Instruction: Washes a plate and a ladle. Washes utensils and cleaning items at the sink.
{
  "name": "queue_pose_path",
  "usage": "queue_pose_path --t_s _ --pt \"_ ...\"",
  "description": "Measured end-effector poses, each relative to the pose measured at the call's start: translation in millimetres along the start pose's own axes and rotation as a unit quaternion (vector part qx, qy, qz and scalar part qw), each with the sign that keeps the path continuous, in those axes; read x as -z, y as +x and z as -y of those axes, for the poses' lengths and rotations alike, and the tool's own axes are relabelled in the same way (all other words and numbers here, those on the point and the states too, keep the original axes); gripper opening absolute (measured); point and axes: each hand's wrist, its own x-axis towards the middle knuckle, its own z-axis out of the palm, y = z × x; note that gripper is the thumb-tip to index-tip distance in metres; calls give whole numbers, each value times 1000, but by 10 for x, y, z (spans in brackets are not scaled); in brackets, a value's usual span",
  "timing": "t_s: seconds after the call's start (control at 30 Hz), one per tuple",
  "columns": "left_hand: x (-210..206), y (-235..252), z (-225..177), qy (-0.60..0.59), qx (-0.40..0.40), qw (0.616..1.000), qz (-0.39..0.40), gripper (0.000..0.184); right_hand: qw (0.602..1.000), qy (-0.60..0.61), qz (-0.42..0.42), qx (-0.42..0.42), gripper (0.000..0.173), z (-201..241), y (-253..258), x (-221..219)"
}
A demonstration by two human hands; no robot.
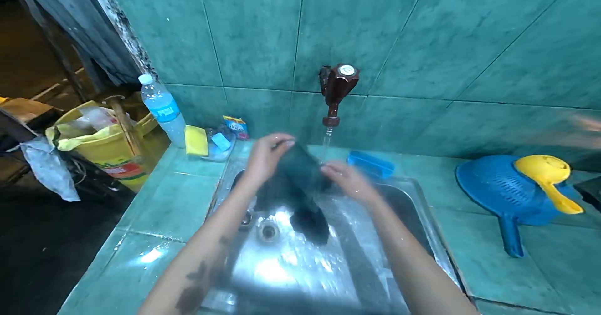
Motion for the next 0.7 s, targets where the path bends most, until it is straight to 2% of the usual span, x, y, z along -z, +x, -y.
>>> queue_pose_path --t_s 0.13,0.2,0.27,0.33,0.43,0.53,0.6,0.63,0.67,0.7 --pt "154 -99 177 42 2 999 24 23 999 -27 -41 1 33 242 9 98" --pt "182 -107 229 48 -13 999 7 22 996 -87 -23 19 30 255 28 72" --pt "214 -107 294 43 -29 998 -29 21 983 -183 15 32 35 233 51 103" --pt "264 -115 350 57 -34 996 -52 19 973 -224 21 59 29 227 20 224" --pt "269 -116 425 58 -30 995 -69 19 980 -168 -29 102 24 329 -93 434" --pt "24 -67 323 -35 -43 997 -45 20 992 12 -112 53 30 393 -76 261" --pt "-319 -5 219 -94 -74 992 -30 19 997 68 -39 -11 57 405 39 -13" --pt "-499 24 174 -126 -81 988 -34 20 997 66 2 -35 57 414 109 -141" --pt "-671 35 141 -158 -75 984 -39 26 997 57 12 -58 46 440 166 -231" --pt "-820 33 122 -191 -56 979 -33 40 994 62 2 -94 36 517 202 -249"
